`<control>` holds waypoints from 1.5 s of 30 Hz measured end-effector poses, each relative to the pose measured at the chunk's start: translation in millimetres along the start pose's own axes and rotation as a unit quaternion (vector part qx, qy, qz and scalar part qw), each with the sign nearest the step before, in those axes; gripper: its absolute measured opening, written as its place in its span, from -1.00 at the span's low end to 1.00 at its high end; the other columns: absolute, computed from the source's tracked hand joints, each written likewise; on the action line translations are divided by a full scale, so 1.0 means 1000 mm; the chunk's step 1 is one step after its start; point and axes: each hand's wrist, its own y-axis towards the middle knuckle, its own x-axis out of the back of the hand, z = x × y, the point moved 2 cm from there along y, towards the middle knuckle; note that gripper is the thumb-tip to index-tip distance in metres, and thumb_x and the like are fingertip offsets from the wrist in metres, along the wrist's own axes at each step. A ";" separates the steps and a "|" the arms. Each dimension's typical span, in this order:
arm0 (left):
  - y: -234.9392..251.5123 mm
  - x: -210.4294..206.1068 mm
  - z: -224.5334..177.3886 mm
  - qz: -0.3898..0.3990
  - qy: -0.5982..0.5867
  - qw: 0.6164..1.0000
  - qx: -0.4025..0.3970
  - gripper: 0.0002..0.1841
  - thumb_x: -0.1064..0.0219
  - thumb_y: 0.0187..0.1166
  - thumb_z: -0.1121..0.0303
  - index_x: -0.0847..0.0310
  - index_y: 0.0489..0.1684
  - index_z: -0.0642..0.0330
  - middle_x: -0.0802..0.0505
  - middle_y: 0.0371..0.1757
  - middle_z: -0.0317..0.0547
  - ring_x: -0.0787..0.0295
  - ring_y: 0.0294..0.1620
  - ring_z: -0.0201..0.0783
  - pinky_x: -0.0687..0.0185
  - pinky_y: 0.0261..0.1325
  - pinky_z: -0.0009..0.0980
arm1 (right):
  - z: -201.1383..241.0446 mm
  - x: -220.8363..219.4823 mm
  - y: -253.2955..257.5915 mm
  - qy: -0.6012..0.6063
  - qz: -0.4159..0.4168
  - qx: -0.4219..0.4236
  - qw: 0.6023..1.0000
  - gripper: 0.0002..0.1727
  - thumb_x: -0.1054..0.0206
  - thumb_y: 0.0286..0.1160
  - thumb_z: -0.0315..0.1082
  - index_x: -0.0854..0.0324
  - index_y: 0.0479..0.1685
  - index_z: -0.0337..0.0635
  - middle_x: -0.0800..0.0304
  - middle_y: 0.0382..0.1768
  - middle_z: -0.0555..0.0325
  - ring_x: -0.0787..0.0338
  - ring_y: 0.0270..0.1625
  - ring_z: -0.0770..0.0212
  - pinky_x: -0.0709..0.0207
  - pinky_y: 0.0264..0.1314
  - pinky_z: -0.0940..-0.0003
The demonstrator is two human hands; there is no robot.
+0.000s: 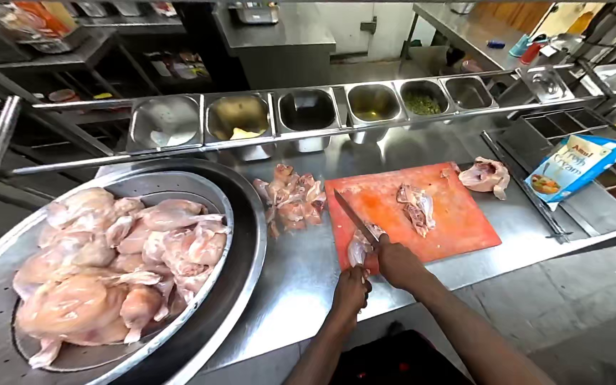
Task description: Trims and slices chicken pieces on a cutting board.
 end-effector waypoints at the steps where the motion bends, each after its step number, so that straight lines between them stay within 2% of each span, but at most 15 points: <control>1: 0.000 0.001 0.000 0.001 -0.003 1.000 0.001 -0.60 0.18 0.95 0.18 -0.52 -0.10 0.23 -0.45 -0.71 -0.33 -0.25 -0.80 -0.45 -0.21 -0.72 -0.54 | -0.001 0.001 0.001 -0.001 0.000 -0.001 1.000 -0.66 -0.13 0.72 -0.24 -0.35 0.34 -0.17 -0.77 -0.08 -0.16 -0.86 0.04 -0.22 -0.70 0.02 -0.19; 6: -0.002 0.000 -0.001 0.004 -0.017 1.000 0.004 -0.61 0.18 0.96 0.19 -0.48 -0.14 0.22 -0.43 -0.72 -0.32 -0.24 -0.81 -0.45 -0.20 -0.73 -0.55 | -0.002 0.013 0.003 0.007 0.001 0.013 1.000 -0.65 -0.14 0.74 -0.22 -0.37 0.36 -0.15 -0.78 -0.14 -0.14 -0.87 -0.06 -0.19 -0.71 -0.05 -0.17; 9: -0.003 -0.001 0.000 0.001 -0.029 1.000 0.009 -0.61 0.17 0.95 0.20 -0.51 -0.10 0.24 -0.43 -0.73 -0.32 -0.22 -0.82 -0.45 -0.18 -0.75 -0.56 | 0.000 0.027 -0.005 -0.020 -0.031 0.016 0.999 -0.66 -0.16 0.73 -0.18 -0.42 0.35 -0.09 -0.80 -0.16 -0.12 -0.87 -0.06 -0.19 -0.71 -0.08 -0.19; 12: -0.004 0.001 -0.001 -0.001 -0.047 0.999 0.013 -0.60 0.18 0.96 0.19 -0.49 -0.18 0.21 -0.42 -0.73 -0.32 -0.22 -0.82 -0.46 -0.17 -0.75 -0.57 | 0.003 0.041 -0.033 -0.034 -0.117 0.044 0.992 -0.71 -0.09 0.79 -0.14 -0.44 0.28 -0.06 -0.77 -0.35 -0.02 -0.87 -0.20 -0.14 -0.70 -0.17 -0.11; 16: -0.004 0.005 -0.001 0.008 -0.049 0.999 0.013 -0.59 0.21 0.96 0.19 -0.45 -0.24 0.17 -0.40 -0.74 -0.36 -0.23 -0.80 -0.46 -0.18 -0.73 -0.57 | 0.002 0.037 -0.051 -0.002 -0.251 0.093 0.964 -0.75 -0.02 0.84 -0.11 -0.41 0.10 -0.10 -0.62 -0.63 0.13 -0.80 -0.51 -0.04 -0.65 -0.46 0.00; 17: -0.004 0.006 -0.002 0.006 -0.041 0.999 0.013 -0.59 0.21 0.96 0.18 -0.44 -0.24 0.16 -0.41 -0.74 -0.36 -0.23 -0.80 -0.46 -0.18 -0.72 -0.56 | 0.002 0.028 -0.045 0.002 -0.227 0.081 0.971 -0.73 -0.02 0.83 -0.13 -0.40 0.14 -0.13 -0.65 -0.60 0.09 -0.82 -0.47 -0.07 -0.67 -0.41 -0.03; 19: -0.004 0.006 -0.003 0.002 -0.033 0.999 0.014 -0.59 0.19 0.96 0.17 -0.45 -0.25 0.18 -0.42 -0.73 -0.34 -0.24 -0.80 -0.45 -0.21 -0.72 -0.54 | 0.003 0.010 -0.019 -0.011 -0.088 0.019 0.996 -0.67 -0.05 0.79 -0.17 -0.34 0.33 -0.15 -0.77 -0.30 -0.08 -0.88 -0.14 -0.19 -0.71 -0.10 -0.15; 21: -0.007 0.008 -0.004 0.003 -0.035 0.999 0.016 -0.59 0.19 0.96 0.17 -0.44 -0.28 0.17 -0.41 -0.74 -0.35 -0.24 -0.81 -0.45 -0.20 -0.73 -0.55 | 0.002 0.001 0.003 -0.012 -0.018 -0.003 1.000 -0.65 -0.13 0.74 -0.21 -0.35 0.36 -0.16 -0.78 -0.14 -0.16 -0.87 -0.01 -0.24 -0.71 -0.02 -0.22; 25: -0.012 0.019 -0.002 0.012 -0.039 0.999 0.017 -0.59 0.18 0.96 0.17 -0.42 -0.31 0.15 -0.38 -0.75 -0.36 -0.23 -0.81 -0.47 -0.21 -0.72 -0.57 | -0.008 0.010 0.017 0.017 -0.013 -0.002 1.000 -0.65 -0.07 0.81 -0.10 -0.38 0.32 -0.12 -0.77 -0.19 -0.12 -0.87 -0.14 -0.19 -0.71 -0.10 -0.19; 28: -0.016 0.025 -0.001 0.012 -0.043 0.999 0.020 -0.58 0.21 0.96 0.18 -0.41 -0.33 0.14 -0.36 -0.76 -0.38 -0.20 -0.82 -0.48 -0.16 -0.73 -0.59 | -0.031 0.016 0.030 0.050 -0.031 0.034 0.998 -0.60 -0.05 0.85 -0.04 -0.45 0.33 -0.15 -0.78 -0.21 -0.16 -0.86 -0.17 -0.21 -0.70 -0.12 -0.23; 32: -0.019 0.028 0.000 0.027 -0.052 0.998 0.033 -0.57 0.21 0.96 0.16 -0.40 -0.35 0.11 -0.33 -0.76 -0.40 -0.17 -0.82 -0.50 -0.14 -0.74 -0.60 | -0.051 0.029 0.031 0.075 -0.086 0.003 0.993 -0.60 -0.08 0.83 -0.15 -0.43 0.42 -0.22 -0.78 -0.13 -0.29 -0.83 -0.04 -0.34 -0.64 -0.07 -0.32; 34: -0.019 0.027 0.001 0.026 -0.063 0.997 0.037 -0.57 0.21 0.96 0.16 -0.39 -0.37 0.10 -0.33 -0.76 -0.40 -0.17 -0.83 -0.50 -0.14 -0.75 -0.61 | -0.047 0.025 0.019 0.066 -0.105 -0.002 0.992 -0.59 -0.07 0.80 -0.19 -0.38 0.49 -0.19 -0.79 -0.19 -0.25 -0.85 -0.10 -0.30 -0.68 -0.11 -0.28; 36: -0.018 0.027 0.003 0.029 -0.070 0.997 0.033 -0.56 0.22 0.96 0.16 -0.38 -0.38 0.11 -0.34 -0.76 -0.39 -0.18 -0.83 -0.50 -0.17 -0.75 -0.60 | -0.038 0.014 -0.002 0.074 -0.109 0.033 0.991 -0.58 -0.09 0.79 -0.18 -0.39 0.47 -0.19 -0.78 -0.31 -0.15 -0.86 -0.23 -0.21 -0.70 -0.16 -0.22; 39: -0.016 0.027 0.008 0.037 -0.067 0.997 0.021 -0.56 0.23 0.96 0.17 -0.39 -0.36 0.11 -0.37 -0.75 -0.38 -0.22 -0.81 -0.49 -0.20 -0.73 -0.60 | -0.014 0.000 -0.029 0.066 -0.054 0.078 0.993 -0.61 -0.04 0.83 -0.10 -0.39 0.45 -0.08 -0.77 -0.32 -0.03 -0.85 -0.17 -0.13 -0.69 -0.06 -0.14; 45: -0.012 0.035 0.010 0.051 -0.044 0.998 0.020 -0.57 0.21 0.96 0.17 -0.41 -0.37 0.11 -0.39 -0.73 -0.38 -0.23 -0.79 -0.49 -0.20 -0.71 -0.60 | 0.004 -0.007 -0.039 -0.006 0.010 0.091 0.996 -0.65 0.06 0.85 -0.11 -0.35 0.42 -0.03 -0.77 -0.25 -0.05 -0.87 -0.07 -0.16 -0.69 0.00 -0.14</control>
